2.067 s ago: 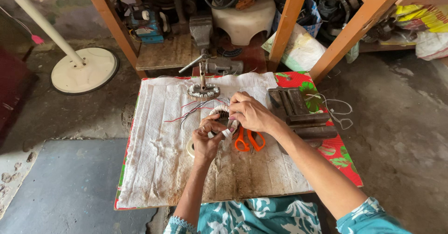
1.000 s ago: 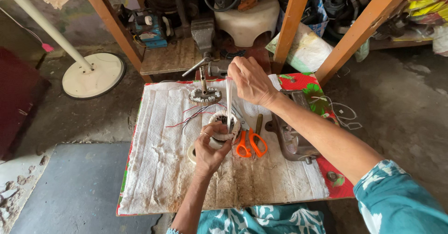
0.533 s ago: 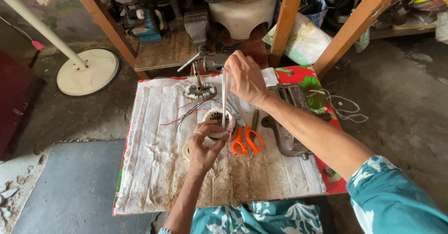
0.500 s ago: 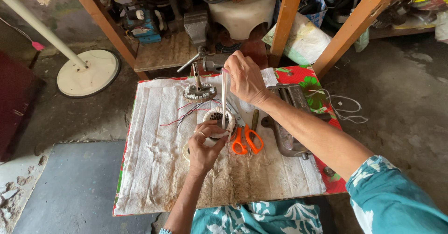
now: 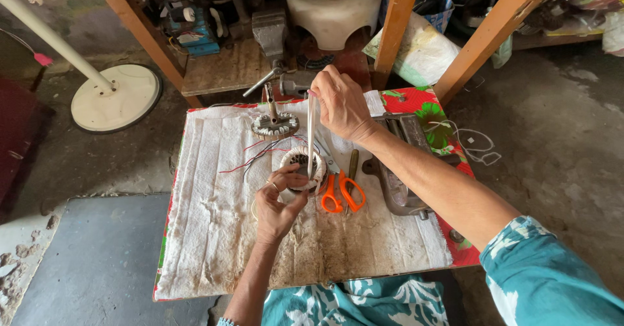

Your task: The person wraps white electrical tape around a circular motor component held in their hands. They use orange-handled scissors to cut the tape and continue wrapping the component.

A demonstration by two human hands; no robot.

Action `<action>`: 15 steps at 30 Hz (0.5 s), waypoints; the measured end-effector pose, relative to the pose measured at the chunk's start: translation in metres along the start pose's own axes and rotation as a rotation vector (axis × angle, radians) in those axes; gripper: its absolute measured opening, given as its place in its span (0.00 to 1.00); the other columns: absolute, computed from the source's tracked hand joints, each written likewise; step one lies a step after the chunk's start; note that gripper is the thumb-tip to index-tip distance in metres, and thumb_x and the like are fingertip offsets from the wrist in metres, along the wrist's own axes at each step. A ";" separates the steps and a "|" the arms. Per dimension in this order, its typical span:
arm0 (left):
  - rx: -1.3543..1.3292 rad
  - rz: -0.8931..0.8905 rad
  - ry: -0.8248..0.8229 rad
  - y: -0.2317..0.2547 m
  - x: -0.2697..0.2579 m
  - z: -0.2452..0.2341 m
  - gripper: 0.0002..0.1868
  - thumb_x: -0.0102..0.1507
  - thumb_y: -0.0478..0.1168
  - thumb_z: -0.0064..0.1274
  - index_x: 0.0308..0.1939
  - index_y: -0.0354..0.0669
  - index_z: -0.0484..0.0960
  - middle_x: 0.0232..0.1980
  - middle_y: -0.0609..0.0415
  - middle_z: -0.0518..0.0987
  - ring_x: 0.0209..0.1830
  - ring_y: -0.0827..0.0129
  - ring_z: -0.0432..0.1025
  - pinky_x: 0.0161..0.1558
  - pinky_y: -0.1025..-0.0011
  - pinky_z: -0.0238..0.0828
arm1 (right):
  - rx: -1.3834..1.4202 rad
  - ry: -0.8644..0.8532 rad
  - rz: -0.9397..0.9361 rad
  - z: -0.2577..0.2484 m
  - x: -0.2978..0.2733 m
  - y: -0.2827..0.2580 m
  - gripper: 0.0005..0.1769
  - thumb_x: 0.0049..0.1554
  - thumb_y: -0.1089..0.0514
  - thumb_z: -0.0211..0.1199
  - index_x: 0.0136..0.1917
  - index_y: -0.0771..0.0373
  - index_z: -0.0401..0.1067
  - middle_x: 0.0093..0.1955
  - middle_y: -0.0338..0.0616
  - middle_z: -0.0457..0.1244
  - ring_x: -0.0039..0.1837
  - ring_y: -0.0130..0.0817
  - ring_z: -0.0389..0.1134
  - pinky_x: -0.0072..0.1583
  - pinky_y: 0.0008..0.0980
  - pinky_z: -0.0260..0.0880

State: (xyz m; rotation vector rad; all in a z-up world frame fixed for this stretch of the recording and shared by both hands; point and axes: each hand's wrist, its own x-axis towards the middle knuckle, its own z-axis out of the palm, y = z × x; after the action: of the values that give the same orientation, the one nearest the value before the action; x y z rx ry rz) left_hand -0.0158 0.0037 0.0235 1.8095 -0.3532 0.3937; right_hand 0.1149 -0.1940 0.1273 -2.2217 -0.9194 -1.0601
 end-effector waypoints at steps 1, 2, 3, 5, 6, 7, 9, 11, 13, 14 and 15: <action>-0.006 0.000 0.002 0.000 0.000 0.000 0.09 0.51 0.32 0.57 0.35 0.38 0.87 0.45 0.51 0.87 0.66 0.60 0.74 0.69 0.58 0.68 | -0.003 0.002 -0.002 0.000 0.000 0.000 0.08 0.59 0.69 0.61 0.45 0.63 0.62 0.43 0.47 0.59 0.39 0.43 0.61 0.44 0.41 0.63; -0.011 0.001 0.004 0.000 0.000 -0.001 0.10 0.51 0.32 0.55 0.35 0.38 0.87 0.46 0.51 0.87 0.67 0.60 0.74 0.69 0.58 0.69 | -0.005 0.005 -0.005 -0.001 0.000 -0.001 0.08 0.59 0.69 0.61 0.45 0.63 0.62 0.43 0.47 0.59 0.39 0.43 0.61 0.44 0.41 0.63; -0.017 0.003 0.007 0.001 0.000 -0.001 0.12 0.51 0.31 0.53 0.36 0.39 0.87 0.46 0.51 0.88 0.67 0.60 0.74 0.69 0.58 0.70 | -0.007 0.008 -0.008 -0.001 0.000 -0.001 0.08 0.58 0.70 0.60 0.45 0.63 0.62 0.43 0.47 0.59 0.39 0.43 0.61 0.44 0.41 0.63; 0.033 -0.060 0.024 0.008 0.001 0.000 0.08 0.53 0.33 0.61 0.36 0.37 0.88 0.50 0.49 0.85 0.59 0.60 0.77 0.63 0.58 0.69 | -0.012 0.016 -0.016 -0.003 0.001 -0.003 0.08 0.57 0.70 0.60 0.44 0.63 0.62 0.43 0.47 0.59 0.39 0.43 0.61 0.44 0.41 0.63; 0.058 -0.091 0.033 0.012 0.003 0.002 0.08 0.54 0.34 0.65 0.36 0.36 0.89 0.53 0.47 0.84 0.55 0.59 0.78 0.59 0.58 0.69 | -0.009 0.019 -0.023 -0.004 0.002 -0.004 0.08 0.57 0.71 0.59 0.44 0.64 0.62 0.43 0.47 0.59 0.40 0.43 0.61 0.45 0.41 0.63; 0.058 -0.174 0.030 0.017 0.006 0.003 0.11 0.55 0.35 0.65 0.41 0.38 0.87 0.49 0.48 0.86 0.51 0.61 0.80 0.56 0.60 0.73 | -0.006 0.021 -0.029 -0.005 0.003 -0.005 0.08 0.57 0.71 0.59 0.44 0.64 0.61 0.43 0.47 0.59 0.40 0.44 0.61 0.45 0.41 0.63; 0.059 -0.341 0.027 0.024 0.015 0.006 0.17 0.57 0.38 0.63 0.50 0.40 0.83 0.40 0.48 0.88 0.42 0.63 0.83 0.48 0.65 0.80 | 0.016 0.040 -0.041 -0.007 0.004 -0.009 0.08 0.56 0.72 0.58 0.44 0.64 0.61 0.43 0.48 0.59 0.41 0.45 0.62 0.46 0.42 0.64; 0.082 -0.323 0.007 0.025 0.027 0.007 0.18 0.61 0.39 0.59 0.54 0.40 0.82 0.44 0.50 0.88 0.42 0.67 0.83 0.44 0.67 0.81 | 0.046 0.071 -0.053 -0.011 0.006 -0.011 0.08 0.56 0.72 0.56 0.45 0.64 0.61 0.43 0.48 0.59 0.43 0.47 0.62 0.48 0.42 0.65; 0.043 -0.259 -0.025 0.022 0.038 0.006 0.20 0.63 0.40 0.57 0.59 0.40 0.79 0.48 0.50 0.87 0.44 0.68 0.83 0.45 0.69 0.81 | 0.064 0.074 -0.062 -0.014 0.006 -0.013 0.07 0.56 0.72 0.56 0.46 0.65 0.61 0.43 0.49 0.59 0.43 0.48 0.62 0.48 0.43 0.64; -0.005 -0.203 -0.043 0.021 0.046 0.003 0.22 0.64 0.40 0.56 0.62 0.40 0.78 0.50 0.49 0.87 0.47 0.68 0.83 0.47 0.69 0.81 | 0.076 0.078 -0.070 -0.015 0.008 -0.014 0.07 0.56 0.72 0.56 0.46 0.65 0.61 0.44 0.49 0.59 0.44 0.49 0.62 0.48 0.43 0.64; -0.053 -0.146 -0.062 0.021 0.052 0.001 0.24 0.65 0.41 0.55 0.65 0.40 0.77 0.52 0.48 0.86 0.49 0.68 0.82 0.50 0.70 0.81 | 0.079 0.072 -0.070 -0.015 0.009 -0.015 0.07 0.56 0.71 0.56 0.46 0.65 0.62 0.43 0.49 0.59 0.43 0.49 0.62 0.48 0.44 0.64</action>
State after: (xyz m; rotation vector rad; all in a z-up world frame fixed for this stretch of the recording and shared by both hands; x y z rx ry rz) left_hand 0.0219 -0.0048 0.0642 1.7857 -0.2698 0.2242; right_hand 0.1007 -0.1911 0.1453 -2.0873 -0.9968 -1.1090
